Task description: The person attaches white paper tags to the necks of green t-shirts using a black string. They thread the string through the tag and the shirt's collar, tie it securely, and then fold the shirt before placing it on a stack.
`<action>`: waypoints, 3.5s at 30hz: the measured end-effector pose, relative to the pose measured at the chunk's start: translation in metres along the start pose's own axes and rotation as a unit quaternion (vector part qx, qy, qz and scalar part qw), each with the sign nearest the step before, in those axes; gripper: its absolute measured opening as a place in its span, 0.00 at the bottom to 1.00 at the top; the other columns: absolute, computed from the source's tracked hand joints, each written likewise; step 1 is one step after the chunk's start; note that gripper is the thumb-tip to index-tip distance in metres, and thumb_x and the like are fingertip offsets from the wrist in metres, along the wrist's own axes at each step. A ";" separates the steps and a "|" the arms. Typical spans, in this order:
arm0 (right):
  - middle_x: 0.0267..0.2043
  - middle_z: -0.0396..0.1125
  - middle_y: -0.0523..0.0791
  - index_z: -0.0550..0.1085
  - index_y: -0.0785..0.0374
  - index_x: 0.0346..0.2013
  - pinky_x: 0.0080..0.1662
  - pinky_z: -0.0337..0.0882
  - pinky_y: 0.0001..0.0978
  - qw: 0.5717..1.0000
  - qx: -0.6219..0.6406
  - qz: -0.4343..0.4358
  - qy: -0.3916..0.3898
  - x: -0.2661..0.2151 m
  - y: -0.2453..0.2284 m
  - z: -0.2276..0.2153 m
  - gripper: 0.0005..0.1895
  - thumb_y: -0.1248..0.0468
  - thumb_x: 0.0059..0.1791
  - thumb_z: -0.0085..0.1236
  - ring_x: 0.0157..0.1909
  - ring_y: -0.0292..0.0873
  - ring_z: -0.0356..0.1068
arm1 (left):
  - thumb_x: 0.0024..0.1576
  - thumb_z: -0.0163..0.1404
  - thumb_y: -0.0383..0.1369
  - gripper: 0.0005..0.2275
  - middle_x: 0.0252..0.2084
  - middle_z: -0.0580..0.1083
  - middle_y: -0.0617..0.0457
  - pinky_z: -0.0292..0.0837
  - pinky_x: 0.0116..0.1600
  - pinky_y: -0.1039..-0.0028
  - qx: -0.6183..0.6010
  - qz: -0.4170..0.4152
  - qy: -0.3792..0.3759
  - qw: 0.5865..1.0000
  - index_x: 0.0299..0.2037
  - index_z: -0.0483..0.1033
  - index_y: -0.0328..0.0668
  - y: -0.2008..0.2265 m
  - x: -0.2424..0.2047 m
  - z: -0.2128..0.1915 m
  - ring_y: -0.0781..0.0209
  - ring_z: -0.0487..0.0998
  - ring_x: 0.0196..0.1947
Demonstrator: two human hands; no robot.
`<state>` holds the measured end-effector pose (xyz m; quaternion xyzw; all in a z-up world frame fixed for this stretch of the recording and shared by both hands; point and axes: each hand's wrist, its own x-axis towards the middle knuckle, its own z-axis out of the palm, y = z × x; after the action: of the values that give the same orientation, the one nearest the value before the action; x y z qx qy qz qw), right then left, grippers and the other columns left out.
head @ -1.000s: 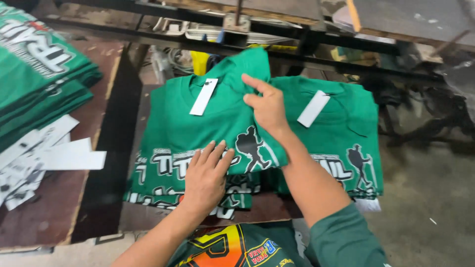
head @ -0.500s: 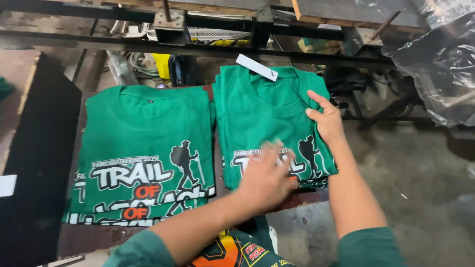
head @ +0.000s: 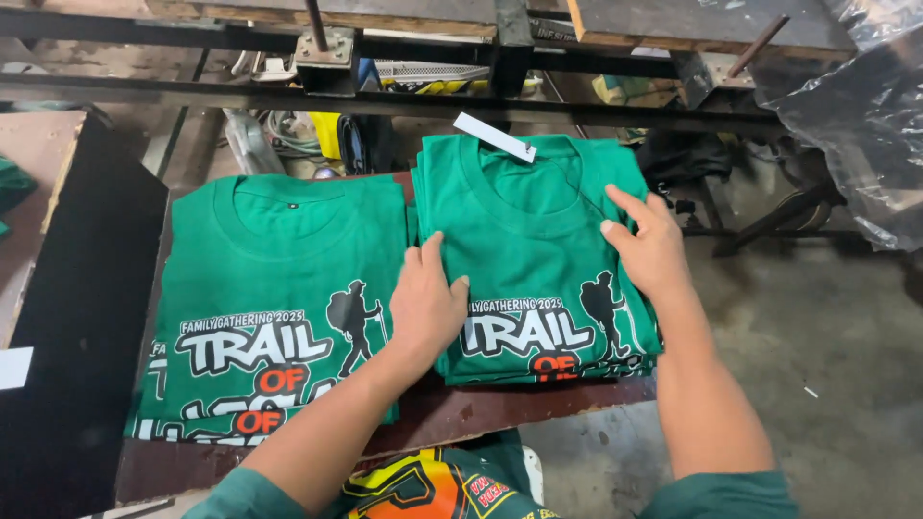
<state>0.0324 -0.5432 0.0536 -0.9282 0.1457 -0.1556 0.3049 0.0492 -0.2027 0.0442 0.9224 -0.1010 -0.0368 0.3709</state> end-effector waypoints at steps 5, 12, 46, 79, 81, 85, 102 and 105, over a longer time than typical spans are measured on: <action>0.71 0.57 0.41 0.75 0.45 0.60 0.55 0.66 0.55 0.965 -0.252 -0.060 0.029 -0.004 -0.021 -0.004 0.23 0.47 0.51 0.58 0.64 0.53 0.61 | 0.49 0.64 0.42 0.37 0.64 0.62 0.40 0.68 0.55 0.48 0.153 0.180 0.225 0.945 0.69 0.63 0.43 0.033 0.042 -0.010 0.38 0.66 0.62; 0.60 0.60 0.35 0.71 0.54 0.38 0.49 0.68 0.46 0.928 -0.334 -0.132 0.096 -0.005 0.011 0.035 0.07 0.56 0.53 0.57 0.60 0.49 0.63 | 0.56 0.57 0.45 0.32 0.70 0.65 0.50 0.46 0.66 0.28 0.278 0.239 0.061 0.928 0.71 0.59 0.61 0.049 0.189 0.003 0.39 0.52 0.74; 0.82 0.41 0.54 0.55 0.60 0.76 0.64 0.49 0.81 0.933 -0.309 -0.180 0.039 -0.030 -0.087 0.095 0.41 0.41 0.54 0.45 0.79 0.67 0.39 | 0.62 0.38 0.61 0.32 0.73 0.61 0.45 0.44 0.73 0.37 0.232 0.319 0.086 0.915 0.70 0.65 0.51 0.030 0.133 0.030 0.42 0.49 0.77; 0.43 0.75 0.50 0.71 0.58 0.64 0.41 0.77 0.32 0.811 0.394 -0.294 -0.318 -0.168 -0.448 0.326 0.22 0.63 0.54 0.56 0.36 0.41 0.77 | 0.59 0.47 0.20 0.15 0.48 0.75 0.53 0.74 0.47 0.69 0.181 0.068 0.543 0.817 0.53 0.80 0.44 -0.299 -0.133 -0.342 0.52 0.79 0.47; 0.26 0.70 0.49 0.67 0.67 0.57 0.26 0.73 0.31 0.795 0.477 -0.140 -0.349 -0.174 -0.464 0.341 0.21 0.66 0.52 0.61 0.21 0.41 0.71 | 0.54 0.49 0.15 0.16 0.42 0.75 0.51 0.73 0.47 0.68 0.156 0.038 0.531 0.832 0.49 0.80 0.39 -0.304 -0.136 -0.338 0.52 0.77 0.44; 0.25 0.69 0.47 0.68 0.66 0.52 0.23 0.70 0.25 0.762 0.525 -0.147 -0.349 -0.168 -0.466 0.352 0.16 0.73 0.50 0.59 0.21 0.38 0.71 | 0.51 0.49 0.14 0.17 0.43 0.75 0.55 0.71 0.49 0.67 0.127 0.023 0.518 0.846 0.48 0.81 0.42 -0.299 -0.137 -0.343 0.53 0.76 0.48; 0.28 0.67 0.48 0.70 0.68 0.50 0.24 0.69 0.25 0.727 0.576 -0.136 -0.348 -0.149 -0.458 0.348 0.14 0.75 0.50 0.57 0.21 0.39 0.71 | 0.61 0.56 0.38 0.03 0.31 0.76 0.62 0.58 0.66 0.48 0.254 -0.031 0.423 0.869 0.40 0.82 0.55 -0.318 -0.119 -0.325 0.61 0.78 0.47; 0.27 0.66 0.45 0.71 0.66 0.48 0.23 0.69 0.24 0.712 0.593 -0.054 -0.373 -0.148 -0.459 0.348 0.12 0.74 0.50 0.57 0.20 0.37 0.68 | 0.63 0.54 0.38 0.04 0.32 0.76 0.63 0.58 0.67 0.52 0.210 -0.065 0.381 0.898 0.41 0.83 0.56 -0.311 -0.116 -0.330 0.65 0.78 0.47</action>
<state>0.1098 0.0463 0.0386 -0.5461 -0.1520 0.1322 0.8132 0.0321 0.2648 0.0670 0.9269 0.1030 0.3156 0.1753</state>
